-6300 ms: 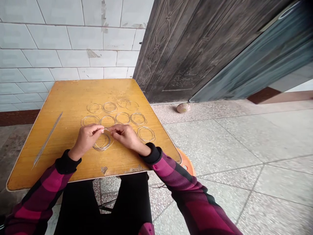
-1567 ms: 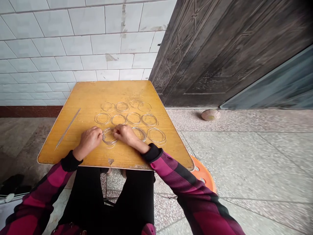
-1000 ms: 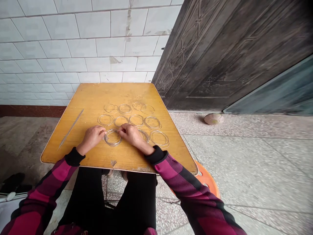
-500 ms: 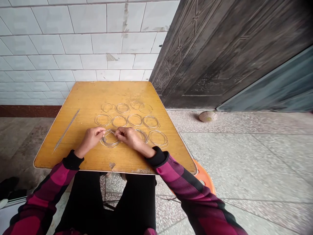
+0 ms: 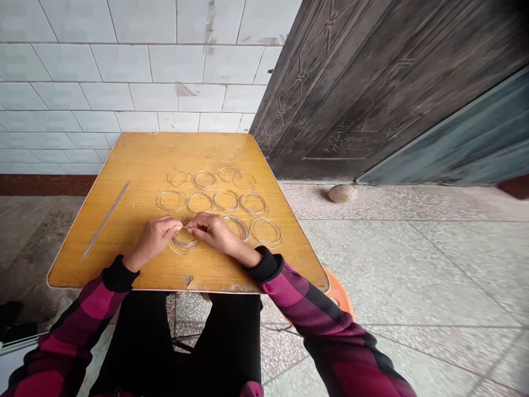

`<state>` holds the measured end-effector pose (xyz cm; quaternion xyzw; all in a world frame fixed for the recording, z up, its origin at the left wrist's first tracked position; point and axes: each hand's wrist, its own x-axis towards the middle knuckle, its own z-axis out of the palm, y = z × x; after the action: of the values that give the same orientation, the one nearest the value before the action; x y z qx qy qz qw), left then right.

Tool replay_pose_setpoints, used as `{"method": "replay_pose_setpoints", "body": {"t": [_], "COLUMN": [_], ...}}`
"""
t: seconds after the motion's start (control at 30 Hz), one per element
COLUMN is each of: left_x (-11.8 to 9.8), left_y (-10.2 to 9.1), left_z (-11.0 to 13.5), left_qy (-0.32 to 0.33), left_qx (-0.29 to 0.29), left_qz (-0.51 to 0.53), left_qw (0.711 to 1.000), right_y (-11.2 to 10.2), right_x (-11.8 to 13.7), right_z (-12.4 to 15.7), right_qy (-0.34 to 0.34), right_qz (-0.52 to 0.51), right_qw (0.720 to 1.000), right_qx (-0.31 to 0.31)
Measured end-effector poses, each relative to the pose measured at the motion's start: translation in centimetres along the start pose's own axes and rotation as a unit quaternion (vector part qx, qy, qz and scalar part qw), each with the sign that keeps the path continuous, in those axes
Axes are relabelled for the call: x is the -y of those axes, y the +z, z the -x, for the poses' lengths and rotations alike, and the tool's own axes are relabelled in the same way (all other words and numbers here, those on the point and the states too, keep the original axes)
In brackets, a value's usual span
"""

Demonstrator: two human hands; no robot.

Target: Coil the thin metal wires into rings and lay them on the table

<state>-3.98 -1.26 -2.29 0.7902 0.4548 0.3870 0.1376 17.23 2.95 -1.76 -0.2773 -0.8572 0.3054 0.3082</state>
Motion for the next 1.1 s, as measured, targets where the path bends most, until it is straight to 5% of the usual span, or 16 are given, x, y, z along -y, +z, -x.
{"method": "replay_pose_setpoints", "body": {"t": [0.2, 0.37, 0.47, 0.63, 0.77, 0.9, 1.1], "left_x": [-1.2, -1.4, -1.2, -0.5, -0.4, -0.8, -1.4], "left_y": [0.1, 0.1, 0.4, 1.0, 1.2, 1.0, 0.1], "left_z": [-0.2, -0.4, -0.4, -0.3, -0.2, 0.0, 0.3], "left_qy": [-0.039, -0.164, -0.257, -0.329, -0.315, -0.296, -0.277], "left_qx": [0.022, 0.061, 0.076, 0.18, 0.237, 0.241, 0.204], "left_qz": [0.044, 0.197, 0.369, 0.634, 0.703, 0.717, 0.676], "left_qw": [0.998, 0.965, 0.89, 0.676, 0.591, 0.583, 0.652], "right_y": [0.3, -0.2, -0.6, -0.2, 0.3, 0.4, -0.5], "right_x": [0.5, 0.9, 0.9, 1.1, 1.5, 1.7, 1.3], "right_z": [0.5, 0.7, 0.6, 0.4, 0.7, 0.8, 0.5], "right_qy": [-0.062, -0.134, -0.125, -0.089, -0.088, -0.091, -0.04], "right_qz": [0.109, 0.202, 0.122, -0.012, 0.003, -0.007, -0.179], "right_qw": [0.992, 0.97, 0.984, 0.991, 0.986, 0.985, 0.981], "right_qx": [-0.012, -0.014, -0.042, -0.098, -0.139, -0.146, -0.06]}}
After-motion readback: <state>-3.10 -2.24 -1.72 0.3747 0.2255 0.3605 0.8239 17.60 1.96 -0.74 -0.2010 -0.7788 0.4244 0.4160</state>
